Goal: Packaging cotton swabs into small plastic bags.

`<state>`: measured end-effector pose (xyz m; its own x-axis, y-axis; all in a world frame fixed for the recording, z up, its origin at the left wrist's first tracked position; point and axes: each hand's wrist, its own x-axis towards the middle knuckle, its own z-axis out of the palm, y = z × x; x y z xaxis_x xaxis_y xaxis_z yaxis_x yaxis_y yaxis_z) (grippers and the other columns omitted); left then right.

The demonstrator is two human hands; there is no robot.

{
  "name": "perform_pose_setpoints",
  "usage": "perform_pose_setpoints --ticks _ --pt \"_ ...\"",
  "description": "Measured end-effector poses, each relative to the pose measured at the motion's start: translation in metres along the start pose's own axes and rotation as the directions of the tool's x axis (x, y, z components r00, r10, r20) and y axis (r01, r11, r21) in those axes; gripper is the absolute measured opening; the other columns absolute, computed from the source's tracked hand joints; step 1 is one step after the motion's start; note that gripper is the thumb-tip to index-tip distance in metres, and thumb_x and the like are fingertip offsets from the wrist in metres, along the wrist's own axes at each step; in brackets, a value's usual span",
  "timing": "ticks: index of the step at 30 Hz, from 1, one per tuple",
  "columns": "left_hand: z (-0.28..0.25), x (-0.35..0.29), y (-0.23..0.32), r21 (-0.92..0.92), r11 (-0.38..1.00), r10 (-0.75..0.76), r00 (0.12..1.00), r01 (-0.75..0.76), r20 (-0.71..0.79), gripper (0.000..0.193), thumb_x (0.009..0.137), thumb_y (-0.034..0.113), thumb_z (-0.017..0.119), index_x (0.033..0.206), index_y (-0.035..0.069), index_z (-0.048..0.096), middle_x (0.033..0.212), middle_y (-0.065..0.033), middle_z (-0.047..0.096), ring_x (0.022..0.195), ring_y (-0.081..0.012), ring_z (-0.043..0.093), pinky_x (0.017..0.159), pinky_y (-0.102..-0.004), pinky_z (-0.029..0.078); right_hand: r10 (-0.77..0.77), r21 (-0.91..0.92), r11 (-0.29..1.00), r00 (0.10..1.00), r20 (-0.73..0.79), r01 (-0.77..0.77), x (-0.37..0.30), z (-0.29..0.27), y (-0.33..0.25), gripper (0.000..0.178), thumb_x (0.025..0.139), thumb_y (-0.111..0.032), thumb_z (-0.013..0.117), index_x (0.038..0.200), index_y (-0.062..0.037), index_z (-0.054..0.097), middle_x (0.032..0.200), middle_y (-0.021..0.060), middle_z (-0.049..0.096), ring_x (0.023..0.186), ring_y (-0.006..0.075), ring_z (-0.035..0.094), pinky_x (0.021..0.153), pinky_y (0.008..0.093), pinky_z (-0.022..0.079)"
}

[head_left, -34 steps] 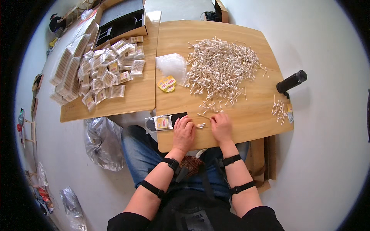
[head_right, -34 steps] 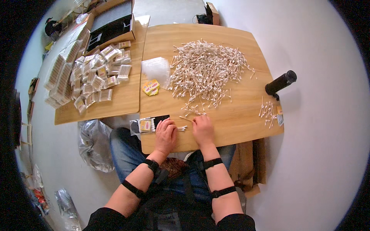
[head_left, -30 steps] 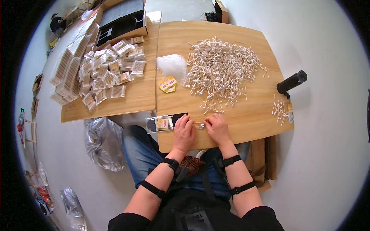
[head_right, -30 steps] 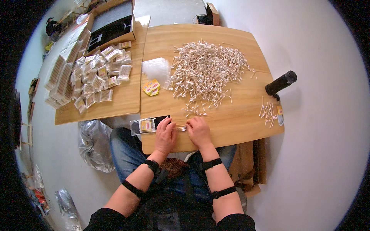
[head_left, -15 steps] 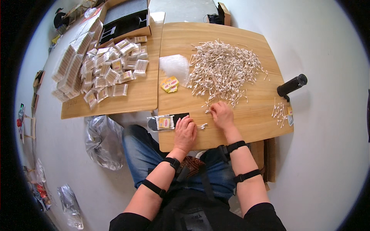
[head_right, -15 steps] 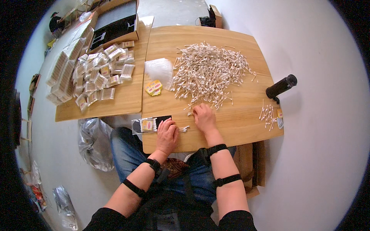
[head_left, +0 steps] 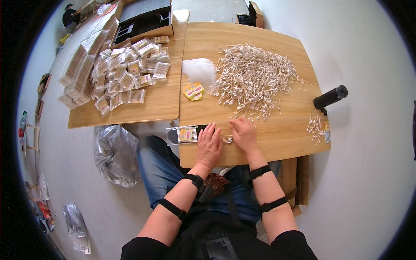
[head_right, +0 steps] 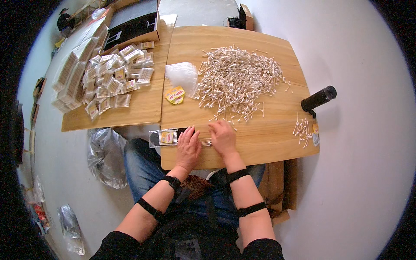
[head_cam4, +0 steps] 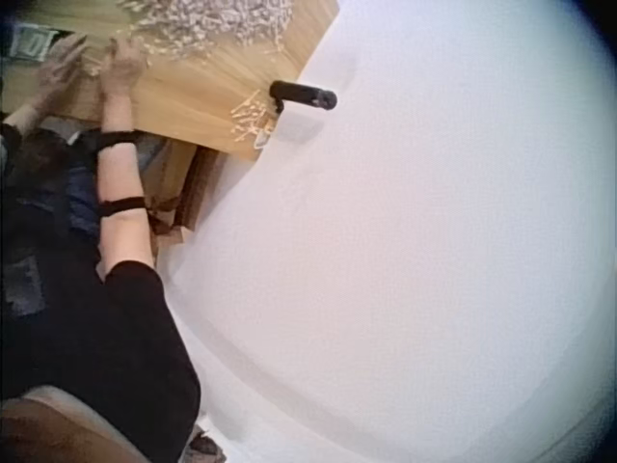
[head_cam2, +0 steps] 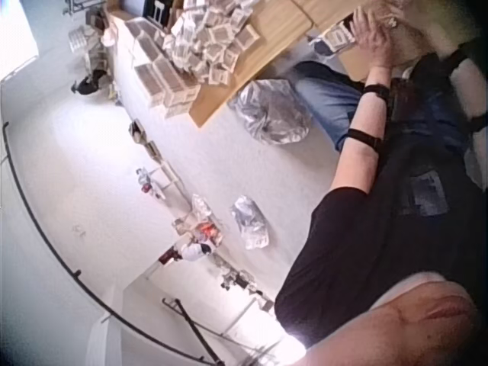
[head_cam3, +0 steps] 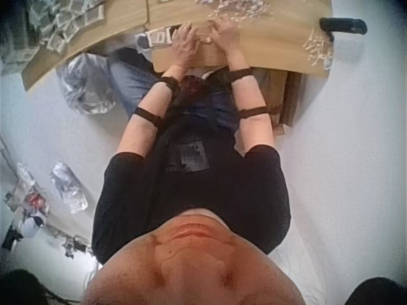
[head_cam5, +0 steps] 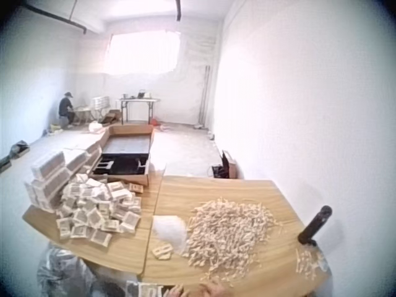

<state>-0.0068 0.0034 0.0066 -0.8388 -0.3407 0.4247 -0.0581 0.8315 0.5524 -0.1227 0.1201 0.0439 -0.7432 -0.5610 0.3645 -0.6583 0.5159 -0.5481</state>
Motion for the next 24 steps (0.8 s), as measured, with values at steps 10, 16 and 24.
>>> perform_pose_setpoints --ticks 10,16,24 --pt "-0.002 0.001 0.001 -0.048 0.999 0.022 0.999 -0.020 0.033 0.017 0.087 0.016 0.062 0.102 0.006 0.058 0.121 -0.0110 0.055 0.129 -0.0301 0.046 0.111 -0.0479 0.030 -0.042 -0.149 0.988 0.997 0.057 0.050 0.020 -0.022 0.037 0.010 0.073 -0.011 0.075 0.080 -0.0102 0.067 0.089 0.0060 0.059 0.089 0.0278 0.058 0.076 0.0393 0.048" --pt "0.001 -0.003 -0.002 -0.077 0.996 -0.053 0.998 0.051 -0.030 0.032 0.088 0.016 0.062 0.118 0.007 0.055 0.132 -0.0127 0.051 0.132 -0.0310 0.043 0.112 -0.0474 0.030 -0.093 -0.016 0.995 0.992 0.082 0.094 0.007 -0.005 -0.001 0.009 0.074 -0.012 0.073 0.079 -0.0089 0.066 0.089 0.0072 0.060 0.089 0.0285 0.058 0.077 0.0396 0.048" --pt "0.001 -0.001 0.001 0.031 0.999 -0.024 0.999 0.023 0.031 0.038 0.090 0.020 0.059 0.126 0.006 0.054 0.137 -0.0138 0.049 0.134 -0.0311 0.041 0.113 -0.0486 0.028 0.047 0.038 0.998 0.998 -0.038 -0.045 -0.012 -0.006 -0.003 0.016 0.073 -0.013 0.075 0.085 -0.0085 0.065 0.093 0.0085 0.059 0.093 0.0303 0.058 0.078 0.0400 0.047"
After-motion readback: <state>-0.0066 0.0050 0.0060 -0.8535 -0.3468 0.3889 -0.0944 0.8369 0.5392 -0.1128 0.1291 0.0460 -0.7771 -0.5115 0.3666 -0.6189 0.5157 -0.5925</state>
